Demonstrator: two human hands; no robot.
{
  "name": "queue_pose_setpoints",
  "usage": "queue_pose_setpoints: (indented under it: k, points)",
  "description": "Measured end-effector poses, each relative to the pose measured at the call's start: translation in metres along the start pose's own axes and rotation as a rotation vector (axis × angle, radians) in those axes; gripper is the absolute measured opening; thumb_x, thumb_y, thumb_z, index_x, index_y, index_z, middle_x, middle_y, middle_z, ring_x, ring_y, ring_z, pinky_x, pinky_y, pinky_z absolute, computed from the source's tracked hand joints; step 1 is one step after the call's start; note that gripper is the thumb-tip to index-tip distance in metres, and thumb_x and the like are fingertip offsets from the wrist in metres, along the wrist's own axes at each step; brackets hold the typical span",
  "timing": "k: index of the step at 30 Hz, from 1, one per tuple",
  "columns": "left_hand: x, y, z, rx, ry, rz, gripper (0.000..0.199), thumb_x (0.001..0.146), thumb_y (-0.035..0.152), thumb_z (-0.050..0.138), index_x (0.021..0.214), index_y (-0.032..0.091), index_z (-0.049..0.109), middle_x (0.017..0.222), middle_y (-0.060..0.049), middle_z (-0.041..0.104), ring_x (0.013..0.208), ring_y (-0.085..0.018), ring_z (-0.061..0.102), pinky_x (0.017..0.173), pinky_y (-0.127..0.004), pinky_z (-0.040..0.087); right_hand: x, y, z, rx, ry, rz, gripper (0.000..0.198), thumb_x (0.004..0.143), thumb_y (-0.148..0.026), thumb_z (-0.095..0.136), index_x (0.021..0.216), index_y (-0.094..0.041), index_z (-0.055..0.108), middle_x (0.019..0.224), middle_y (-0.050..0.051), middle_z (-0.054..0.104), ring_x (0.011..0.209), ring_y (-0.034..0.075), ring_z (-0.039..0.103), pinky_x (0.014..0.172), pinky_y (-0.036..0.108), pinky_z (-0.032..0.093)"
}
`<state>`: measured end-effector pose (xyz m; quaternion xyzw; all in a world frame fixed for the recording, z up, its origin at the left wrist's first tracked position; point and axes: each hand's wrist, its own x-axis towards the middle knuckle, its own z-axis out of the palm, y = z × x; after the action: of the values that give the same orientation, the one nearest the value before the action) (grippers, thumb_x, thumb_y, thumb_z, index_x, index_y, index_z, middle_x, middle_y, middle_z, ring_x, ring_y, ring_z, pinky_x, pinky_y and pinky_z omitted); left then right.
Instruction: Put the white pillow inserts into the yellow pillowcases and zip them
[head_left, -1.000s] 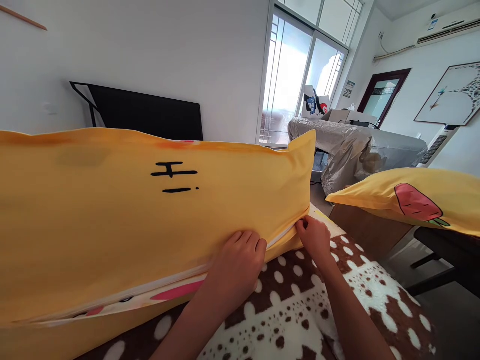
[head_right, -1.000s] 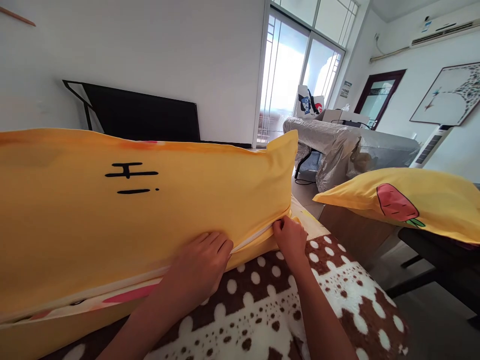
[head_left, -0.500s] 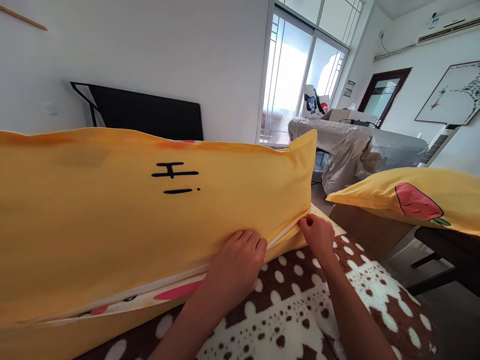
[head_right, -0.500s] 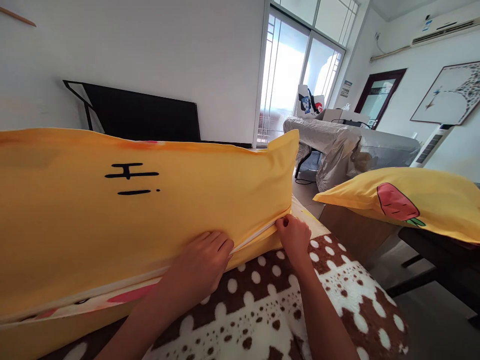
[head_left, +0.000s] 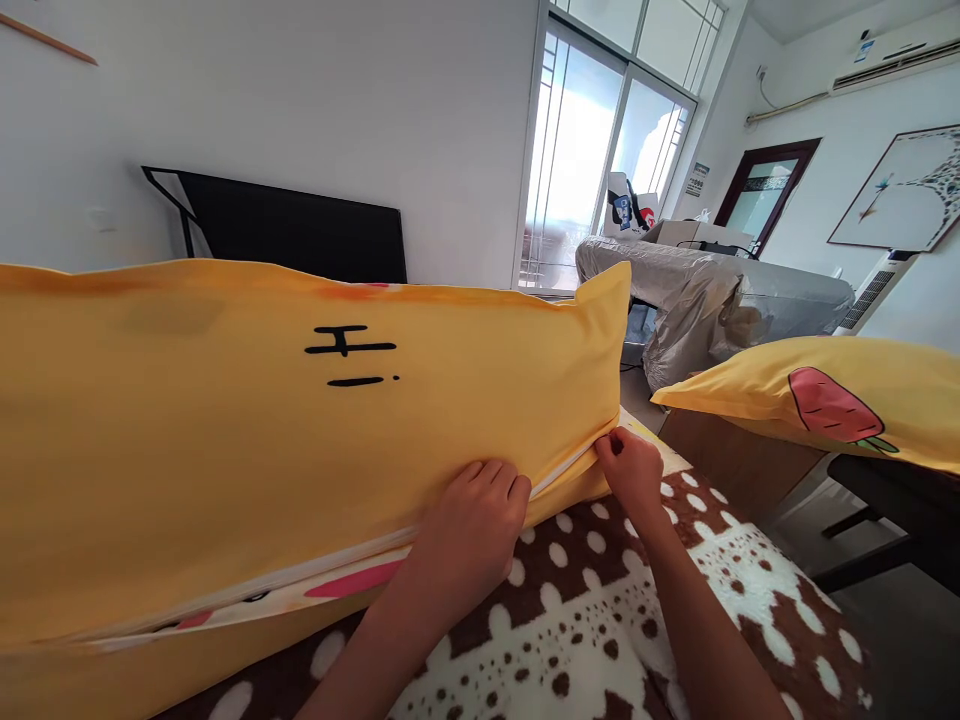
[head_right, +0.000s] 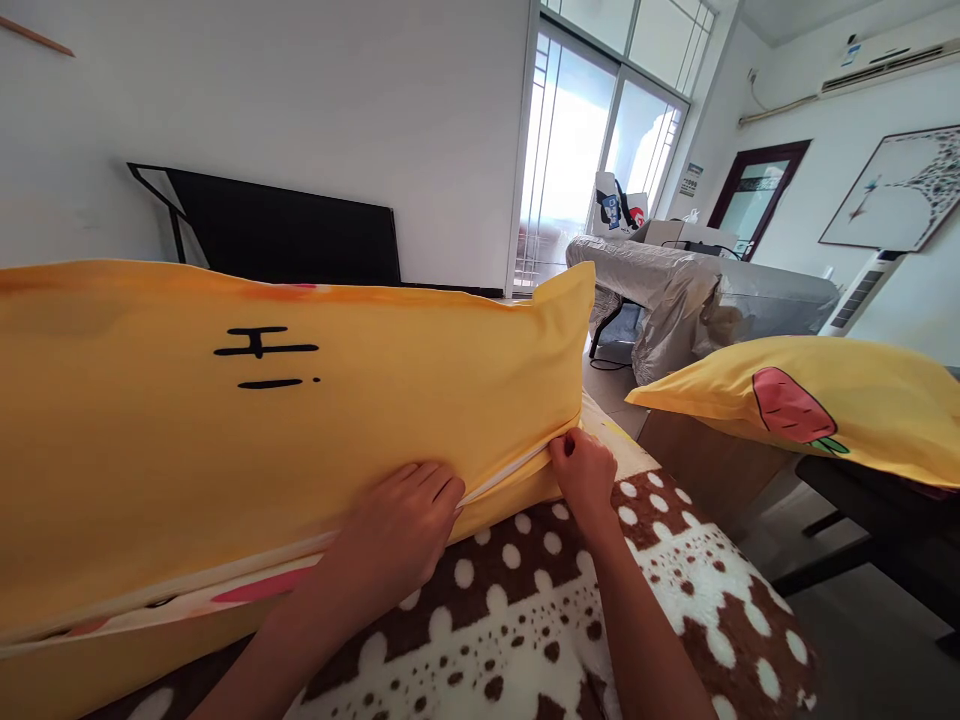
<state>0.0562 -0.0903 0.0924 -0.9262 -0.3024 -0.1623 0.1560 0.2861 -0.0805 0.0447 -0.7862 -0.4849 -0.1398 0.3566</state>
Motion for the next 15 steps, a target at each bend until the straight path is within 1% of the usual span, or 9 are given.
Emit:
queue_pose_setpoints:
  k: [10,13,15]
  points:
    - [-0.001,0.000,-0.003,-0.016,-0.021,0.004,0.019,0.083,0.005,0.041,0.075,0.017,0.053,0.077,-0.007,0.056,0.070,-0.022,0.050,0.064,-0.034,0.039,0.002,0.000,-0.001,-0.022,0.006,0.026,0.023,0.077,-0.030,0.050,0.058,-0.018,0.055,0.057,0.001,0.054,0.054,0.012,0.038,0.055,0.027,0.018]
    - [-0.001,0.000,-0.003,-0.012,-0.020,0.000,0.018,0.083,0.006,0.041,0.075,0.017,0.053,0.076,-0.006,0.056,0.070,-0.022,0.050,0.063,-0.034,0.039,0.006,0.007,0.002,0.121,-0.026,-0.018,0.026,0.076,-0.033,0.047,0.055,-0.018,0.049,0.054,0.000,0.050,0.053,0.012,0.039,0.055,0.025,0.022]
    - [-0.001,-0.001,-0.003,-0.010,-0.013,-0.012,0.018,0.083,0.007,0.041,0.075,0.017,0.053,0.076,-0.006,0.057,0.070,-0.022,0.051,0.063,-0.034,0.040,0.009,0.013,0.002,0.260,-0.083,-0.073,0.027,0.076,-0.036,0.046,0.055,-0.018,0.046,0.052,-0.002,0.048,0.053,0.011,0.040,0.054,0.024,0.025]
